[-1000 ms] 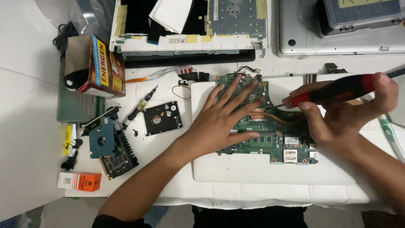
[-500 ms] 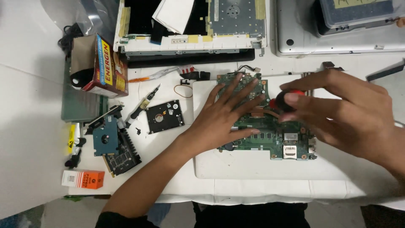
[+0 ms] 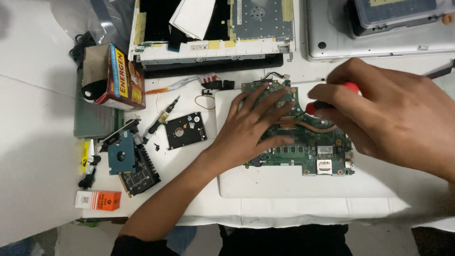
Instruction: Unscrewing components from a laptop motherboard and cleaning it with a brush
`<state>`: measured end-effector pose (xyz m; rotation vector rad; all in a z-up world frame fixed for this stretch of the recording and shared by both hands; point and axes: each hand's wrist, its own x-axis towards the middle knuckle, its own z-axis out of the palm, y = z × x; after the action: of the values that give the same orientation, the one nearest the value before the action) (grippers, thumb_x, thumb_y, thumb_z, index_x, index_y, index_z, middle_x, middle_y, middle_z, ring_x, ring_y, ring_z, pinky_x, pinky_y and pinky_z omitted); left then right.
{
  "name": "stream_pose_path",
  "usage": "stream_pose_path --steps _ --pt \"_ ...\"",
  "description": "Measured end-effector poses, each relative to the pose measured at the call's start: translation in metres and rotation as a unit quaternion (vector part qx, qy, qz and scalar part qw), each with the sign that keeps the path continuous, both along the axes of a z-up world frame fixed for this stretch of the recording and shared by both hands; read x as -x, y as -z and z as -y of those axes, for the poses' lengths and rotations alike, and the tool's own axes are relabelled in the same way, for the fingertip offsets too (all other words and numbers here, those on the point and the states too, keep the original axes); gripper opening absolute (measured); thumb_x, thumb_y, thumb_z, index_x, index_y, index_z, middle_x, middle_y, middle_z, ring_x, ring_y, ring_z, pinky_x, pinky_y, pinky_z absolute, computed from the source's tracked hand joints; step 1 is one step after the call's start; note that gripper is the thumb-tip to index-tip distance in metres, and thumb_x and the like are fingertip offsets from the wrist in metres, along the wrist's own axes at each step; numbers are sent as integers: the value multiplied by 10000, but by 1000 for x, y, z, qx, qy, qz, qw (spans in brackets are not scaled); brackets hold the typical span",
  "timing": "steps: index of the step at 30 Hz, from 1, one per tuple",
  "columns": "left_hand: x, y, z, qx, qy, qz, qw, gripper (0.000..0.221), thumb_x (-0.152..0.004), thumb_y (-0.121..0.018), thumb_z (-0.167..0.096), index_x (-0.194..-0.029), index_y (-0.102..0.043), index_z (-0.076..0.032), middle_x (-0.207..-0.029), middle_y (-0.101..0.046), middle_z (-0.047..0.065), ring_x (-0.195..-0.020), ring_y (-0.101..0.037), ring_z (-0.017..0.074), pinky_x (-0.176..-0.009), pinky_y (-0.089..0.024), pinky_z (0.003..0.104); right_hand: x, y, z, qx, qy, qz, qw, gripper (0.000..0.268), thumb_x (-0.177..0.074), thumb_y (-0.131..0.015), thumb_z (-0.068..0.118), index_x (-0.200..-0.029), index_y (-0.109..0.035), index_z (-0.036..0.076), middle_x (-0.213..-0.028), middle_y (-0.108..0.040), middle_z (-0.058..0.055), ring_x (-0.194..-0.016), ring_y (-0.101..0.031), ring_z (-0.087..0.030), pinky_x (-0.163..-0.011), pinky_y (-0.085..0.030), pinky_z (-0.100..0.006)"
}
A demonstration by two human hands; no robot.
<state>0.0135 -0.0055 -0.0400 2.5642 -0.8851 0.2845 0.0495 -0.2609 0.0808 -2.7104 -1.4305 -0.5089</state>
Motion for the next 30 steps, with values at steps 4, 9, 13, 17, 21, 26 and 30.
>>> stream_pose_path --steps 4,9,13,17,21,26,30 --pt "-7 1 18 112 -34 24 993 402 -1057 -615 -389 -1433 -579 -251 -1419 -625 2 -1360 -580 248 -1142 -348 447 -1 -12 6 -36 -68 -137 988 377 -965 -556 59 -1336 -500 90 -1242 -583 -86 -741 -651 -288 -474 -512 -405" --pt "-22 -14 25 169 47 -71 982 227 -1007 -639 -274 -1210 -710 -201 -1178 -766 -22 -1138 -677 237 -943 -335 382 3 -14 10 -20 -68 -176 982 403 -928 -499 86 -1327 -462 121 -1080 -643 -82 -687 -644 -314 -521 -513 -436" --pt "-31 -13 25 202 79 -63 974 145 -1012 -651 -274 -1120 -743 -243 -1067 -751 -75 -1012 -619 175 -913 -339 361 6 -15 3 -3 -50 -136 989 402 -944 -577 237 -1320 -505 116 -1044 -686 -79 -685 -682 -311 -601 -570 -465" --pt "-34 -7 29 263 47 -75 961 145 -956 -689 -310 -1036 -755 -209 -925 -736 -52 -930 -626 162 -881 -399 350 9 -15 5 59 17 137 989 539 -1033 -553 745 -1282 -601 269 -1024 -650 30 -770 -681 -145 -610 -570 -288" --pt "-34 -8 23 223 80 -90 967 225 -1002 -656 -368 -1208 -697 -287 -927 -626 -28 -908 -549 187 -839 -379 343 12 -15 1 46 -4 23 999 363 -1007 -649 238 -1348 -532 201 -1116 -611 -35 -679 -675 -204 -376 -481 -346" --pt "-34 -8 29 251 62 -74 963 122 -965 -682 -349 -1018 -722 -248 -835 -653 -75 -832 -554 141 -858 -364 333 12 -16 4 84 10 137 987 435 -1079 -552 676 -1297 -551 299 -1044 -635 60 -748 -658 -124 -562 -499 -261" --pt "-35 0 28 227 43 -62 971 287 -932 -671 -475 -1155 -733 -305 -879 -612 -44 -912 -556 182 -838 -391 325 13 -11 1 50 32 89 994 258 -1137 -641 478 -1251 -597 250 -1002 -587 44 -757 -653 -120 -446 -419 -299"
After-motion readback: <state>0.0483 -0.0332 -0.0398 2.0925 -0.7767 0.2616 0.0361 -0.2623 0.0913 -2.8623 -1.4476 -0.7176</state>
